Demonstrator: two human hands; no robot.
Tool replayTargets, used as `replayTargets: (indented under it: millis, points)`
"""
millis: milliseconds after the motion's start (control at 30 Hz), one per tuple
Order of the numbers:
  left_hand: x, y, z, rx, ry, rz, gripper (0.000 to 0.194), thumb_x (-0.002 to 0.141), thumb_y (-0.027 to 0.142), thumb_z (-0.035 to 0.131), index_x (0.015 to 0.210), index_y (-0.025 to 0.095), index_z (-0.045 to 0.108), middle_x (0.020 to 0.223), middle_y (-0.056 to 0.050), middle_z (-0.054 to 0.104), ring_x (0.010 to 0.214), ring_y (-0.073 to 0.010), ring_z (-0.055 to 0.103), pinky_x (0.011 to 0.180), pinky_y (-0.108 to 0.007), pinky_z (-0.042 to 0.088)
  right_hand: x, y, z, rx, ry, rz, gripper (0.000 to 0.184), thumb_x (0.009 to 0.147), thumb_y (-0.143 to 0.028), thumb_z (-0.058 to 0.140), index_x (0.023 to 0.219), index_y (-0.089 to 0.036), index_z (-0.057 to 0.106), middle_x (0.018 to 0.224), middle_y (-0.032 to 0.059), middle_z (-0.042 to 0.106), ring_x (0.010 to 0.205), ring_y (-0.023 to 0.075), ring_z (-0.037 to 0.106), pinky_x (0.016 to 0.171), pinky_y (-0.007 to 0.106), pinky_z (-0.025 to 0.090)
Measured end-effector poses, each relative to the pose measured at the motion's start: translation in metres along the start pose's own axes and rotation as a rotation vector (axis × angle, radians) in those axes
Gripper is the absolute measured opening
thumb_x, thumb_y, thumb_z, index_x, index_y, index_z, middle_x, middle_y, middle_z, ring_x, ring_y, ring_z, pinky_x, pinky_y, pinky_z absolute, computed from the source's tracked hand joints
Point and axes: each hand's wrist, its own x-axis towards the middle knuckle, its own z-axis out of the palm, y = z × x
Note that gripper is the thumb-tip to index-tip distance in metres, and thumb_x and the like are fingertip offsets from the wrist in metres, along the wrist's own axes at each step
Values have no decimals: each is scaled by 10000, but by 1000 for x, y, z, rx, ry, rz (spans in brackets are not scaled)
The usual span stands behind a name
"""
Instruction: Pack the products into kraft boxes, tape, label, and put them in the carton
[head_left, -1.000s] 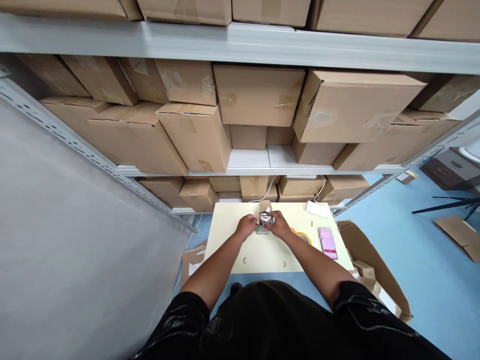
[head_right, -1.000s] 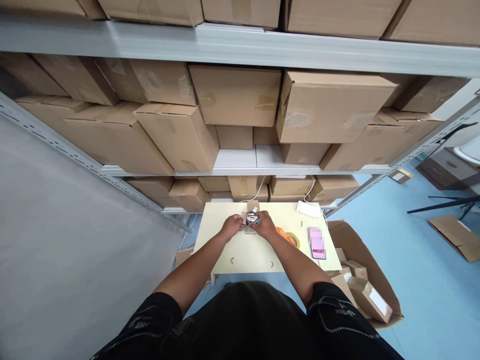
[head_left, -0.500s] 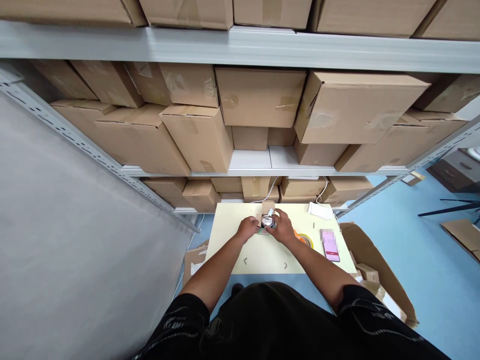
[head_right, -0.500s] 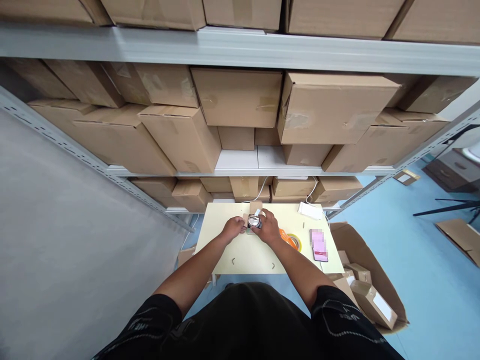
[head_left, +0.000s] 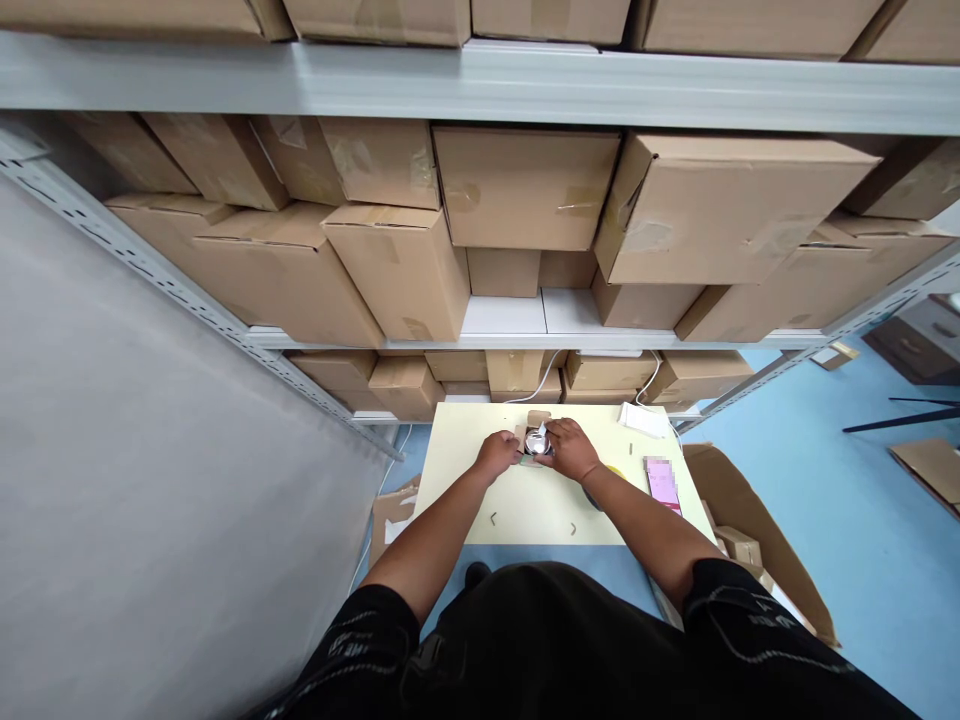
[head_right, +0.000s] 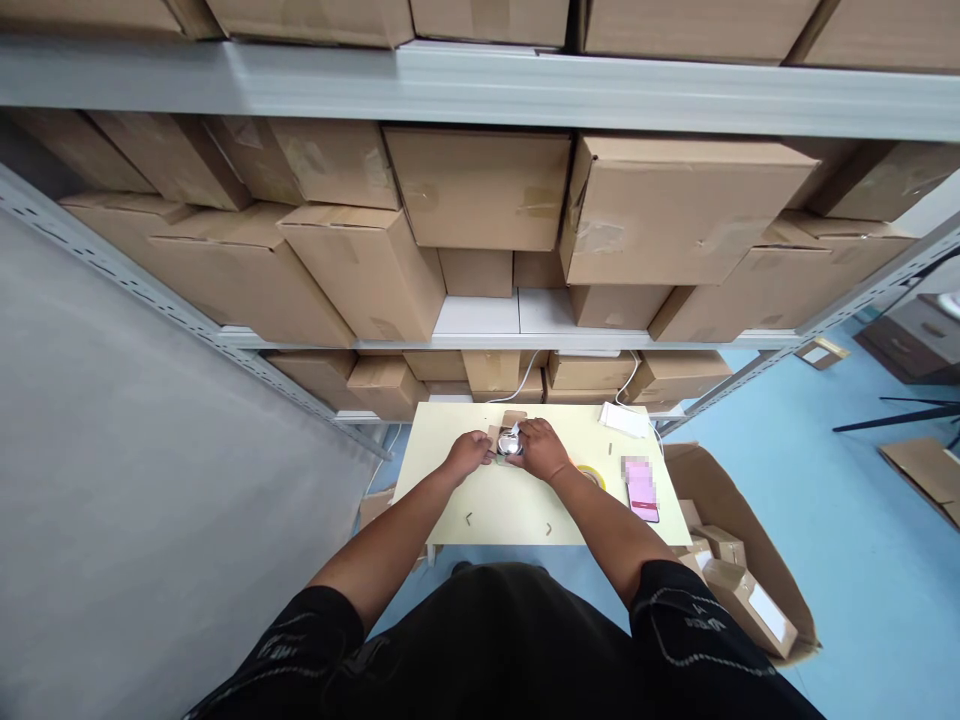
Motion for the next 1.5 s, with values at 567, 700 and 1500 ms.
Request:
replayTargets:
  millis: [567, 700, 1500]
  points:
    - [4, 5, 1, -5, -6, -14, 133, 942, 260, 633, 850, 166, 652, 741, -50, 745, 788, -198, 763, 726, -275, 601, 8, 8, 16, 123, 8, 321, 600, 844, -257, 694, 1423, -173, 559, 1309, 130, 644, 1183, 268, 603, 1035, 381, 471]
    - [4, 6, 5, -20, -7, -21, 150, 949, 267, 637, 837, 168, 639, 723, -44, 735, 776, -189, 761, 708, -261, 597, 15, 13, 17, 163, -12, 359, 486, 894, -261, 645, 1370, -182, 595, 1297, 112, 641, 1178, 257, 586, 1011, 351, 461]
    - [10, 13, 16, -67, -8, -10, 148, 962, 239, 621, 834, 166, 618, 769, -56, 745, 781, -184, 758, 740, -286, 608, 13, -11, 5, -184, 79, 281, 216, 961, -226, 562, 866, -174, 750, 1000, 168, 643, 1029, 320, 516, 939, 460, 375]
